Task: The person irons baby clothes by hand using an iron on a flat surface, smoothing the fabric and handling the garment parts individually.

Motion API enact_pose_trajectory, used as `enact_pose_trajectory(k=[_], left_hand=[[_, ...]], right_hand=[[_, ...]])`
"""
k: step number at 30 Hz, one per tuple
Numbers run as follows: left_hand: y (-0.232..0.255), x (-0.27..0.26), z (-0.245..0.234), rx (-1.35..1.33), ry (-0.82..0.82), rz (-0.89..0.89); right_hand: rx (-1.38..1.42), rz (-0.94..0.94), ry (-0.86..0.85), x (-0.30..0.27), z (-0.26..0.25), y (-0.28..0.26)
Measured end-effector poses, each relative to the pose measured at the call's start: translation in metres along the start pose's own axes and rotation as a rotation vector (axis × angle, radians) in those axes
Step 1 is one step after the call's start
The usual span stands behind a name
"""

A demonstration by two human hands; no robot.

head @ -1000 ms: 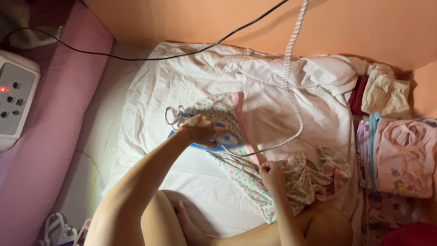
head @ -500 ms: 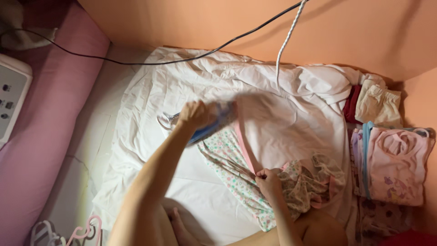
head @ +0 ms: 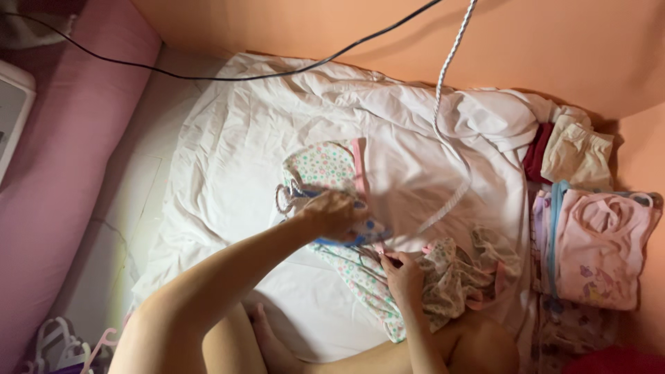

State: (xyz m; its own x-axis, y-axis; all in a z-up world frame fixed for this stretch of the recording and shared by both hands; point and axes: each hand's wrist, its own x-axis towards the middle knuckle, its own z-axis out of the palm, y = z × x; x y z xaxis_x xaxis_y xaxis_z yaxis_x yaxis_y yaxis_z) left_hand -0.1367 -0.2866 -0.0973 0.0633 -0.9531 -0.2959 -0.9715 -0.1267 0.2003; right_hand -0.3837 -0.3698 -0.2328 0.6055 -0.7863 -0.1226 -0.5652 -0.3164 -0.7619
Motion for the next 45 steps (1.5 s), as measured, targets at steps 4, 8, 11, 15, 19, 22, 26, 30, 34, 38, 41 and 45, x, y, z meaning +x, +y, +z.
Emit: enact_pose_trajectory(k=[4, 8, 11, 15, 19, 22, 26, 30, 34, 38, 41, 45], left_hand=[[-0.021, 0.033, 0.015, -0.167, 0.042, -0.44], [-0.039, 0.047, 0.019, -0.124, 0.122, -0.346], [-0.045, 0.022, 0.026, -0.007, 0.133, 0.025], [-0.07, 0.034, 0.033, -0.044, 0.304, -0.137], [-0.104, 0.065, 0.024, -0.136, 0.23, -0.662], [-0.112, 0.047, 0.02, -0.051, 0.217, -0.483], [-0.105, 0.013, 0.023, 0.061, 0.083, -0.136], [-0.118, 0.03, 0.032, -0.036, 0.169, -0.56], [-0.13, 0.032, 0.036, -0.064, 0.253, -0.547], [-0.12, -0.022, 0.039, 0.067, 0.06, -0.225], [-0.132, -0.055, 0.036, -0.041, 0.046, -0.451], [-0.163, -0.103, 0.026, -0.171, 0.353, -0.917]], right_hand=[[-0.051, -0.015, 0.013, 0.001, 0.006, 0.013], [-0.024, 0.016, 0.02, 0.007, 0.01, 0.02], [-0.043, 0.059, 0.026, 0.007, 0.013, 0.02], [-0.043, 0.08, 0.0, 0.007, 0.016, 0.022], [-0.097, 0.036, 0.022, 0.009, 0.013, 0.018], [-0.07, 0.089, -0.009, 0.004, 0.009, 0.013], [-0.048, 0.139, -0.017, 0.006, 0.01, 0.01], [-0.06, 0.075, 0.001, 0.009, 0.013, 0.013], [-0.074, 0.072, -0.004, 0.008, 0.013, 0.017], [-0.109, 0.067, 0.002, 0.009, 0.015, 0.017], [-0.115, 0.13, -0.037, 0.009, 0.013, 0.012], [-0.214, 0.215, -0.13, 0.012, 0.007, 0.001]])
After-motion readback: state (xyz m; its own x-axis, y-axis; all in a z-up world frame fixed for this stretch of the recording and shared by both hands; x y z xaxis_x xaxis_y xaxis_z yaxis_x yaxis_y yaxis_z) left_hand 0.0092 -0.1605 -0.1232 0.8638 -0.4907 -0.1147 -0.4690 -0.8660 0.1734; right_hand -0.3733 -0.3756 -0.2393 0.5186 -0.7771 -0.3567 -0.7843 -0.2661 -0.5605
